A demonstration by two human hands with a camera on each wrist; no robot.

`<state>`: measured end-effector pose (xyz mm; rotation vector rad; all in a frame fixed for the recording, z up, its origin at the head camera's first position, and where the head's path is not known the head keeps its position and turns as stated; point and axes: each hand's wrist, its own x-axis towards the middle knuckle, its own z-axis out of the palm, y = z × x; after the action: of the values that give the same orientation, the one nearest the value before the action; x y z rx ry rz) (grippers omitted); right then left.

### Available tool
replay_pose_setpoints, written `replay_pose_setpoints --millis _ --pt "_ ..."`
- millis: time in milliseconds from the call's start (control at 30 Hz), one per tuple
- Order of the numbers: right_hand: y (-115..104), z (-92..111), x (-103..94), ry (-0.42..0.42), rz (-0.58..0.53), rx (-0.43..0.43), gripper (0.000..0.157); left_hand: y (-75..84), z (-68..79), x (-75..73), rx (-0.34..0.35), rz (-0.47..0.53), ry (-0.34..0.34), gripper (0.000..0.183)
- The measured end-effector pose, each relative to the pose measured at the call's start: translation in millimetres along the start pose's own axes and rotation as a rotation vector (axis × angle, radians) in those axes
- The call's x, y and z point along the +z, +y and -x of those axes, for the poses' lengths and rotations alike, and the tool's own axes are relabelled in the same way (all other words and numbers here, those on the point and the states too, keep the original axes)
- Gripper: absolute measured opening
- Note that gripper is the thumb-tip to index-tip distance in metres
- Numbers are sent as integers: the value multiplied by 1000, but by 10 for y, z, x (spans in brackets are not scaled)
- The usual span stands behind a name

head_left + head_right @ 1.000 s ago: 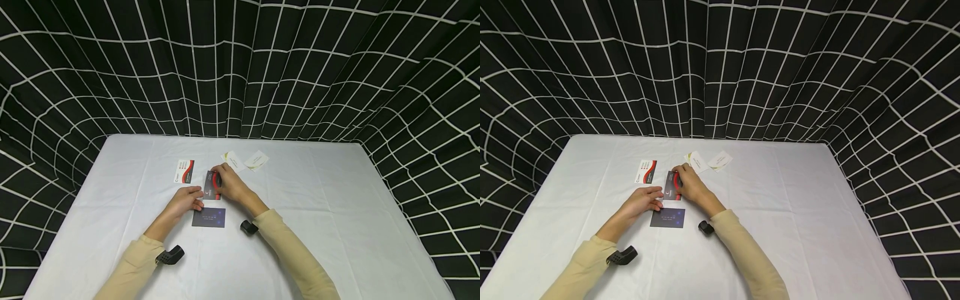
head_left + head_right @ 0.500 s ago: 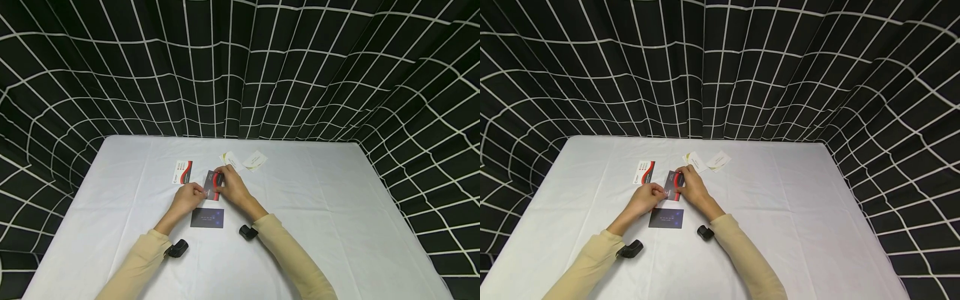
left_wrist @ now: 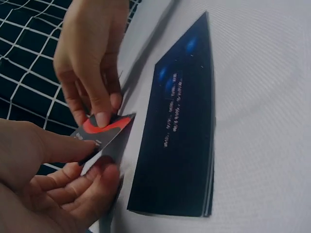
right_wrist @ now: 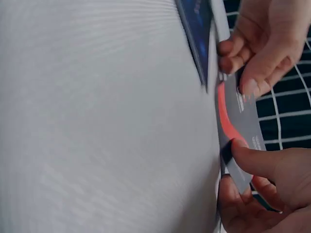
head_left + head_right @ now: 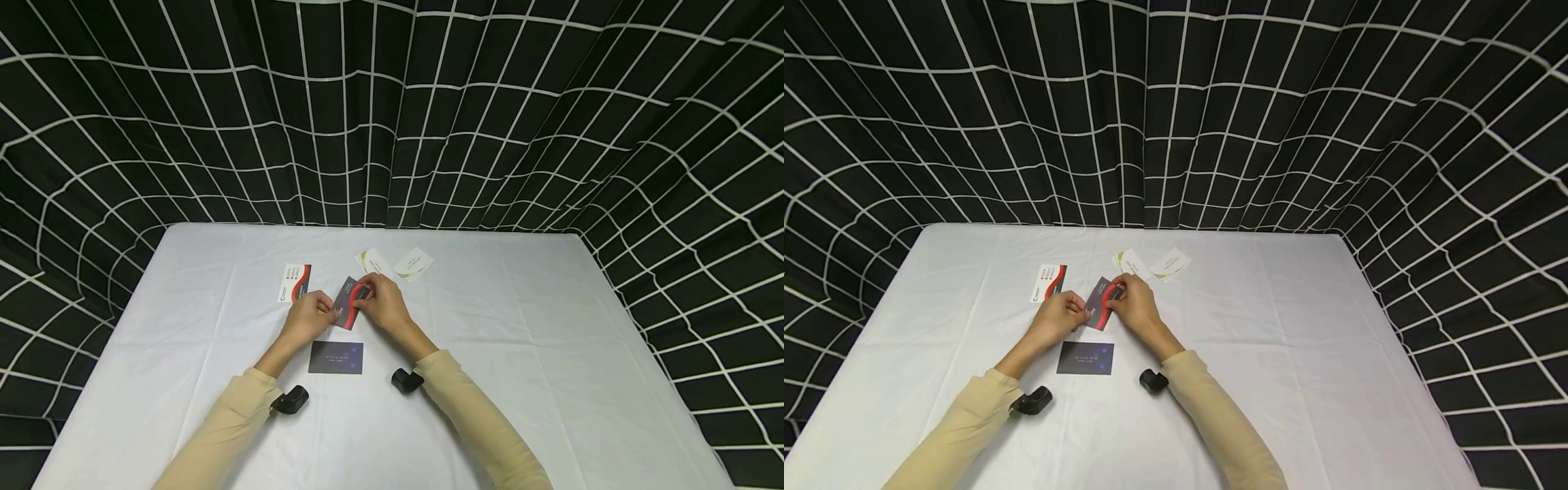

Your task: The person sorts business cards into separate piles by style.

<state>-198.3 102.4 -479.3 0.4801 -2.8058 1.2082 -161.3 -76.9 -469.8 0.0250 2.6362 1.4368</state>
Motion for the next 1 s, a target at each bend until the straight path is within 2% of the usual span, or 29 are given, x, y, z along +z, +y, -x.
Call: replay_pose_setpoints --millis 100,233,367,533,667,733,900,1000 --pt "32 -1 -17 -7 -96 51 37 16 -10 -2 -12 103 -6 10" --pt "72 10 -13 1 -177 106 35 23 -20 14 -5 184 4 8" --pt "76 37 -9 10 -184 137 33 16 -21 24 9 246 41 11" --pt "70 102 -31 9 -209 177 30 20 -2 29 18 278 95 13" --pt "33 222 -68 -15 -268 165 22 13 27 35 11 288 87 13" --pt "11 292 -87 -10 -253 142 17 7 43 34 14 288 73 14" --pt "2 402 -119 86 -188 95 15 3 57 36 39 283 66 15" --pt "23 428 -132 121 -216 101 15 11 54 55 42 289 65 15"
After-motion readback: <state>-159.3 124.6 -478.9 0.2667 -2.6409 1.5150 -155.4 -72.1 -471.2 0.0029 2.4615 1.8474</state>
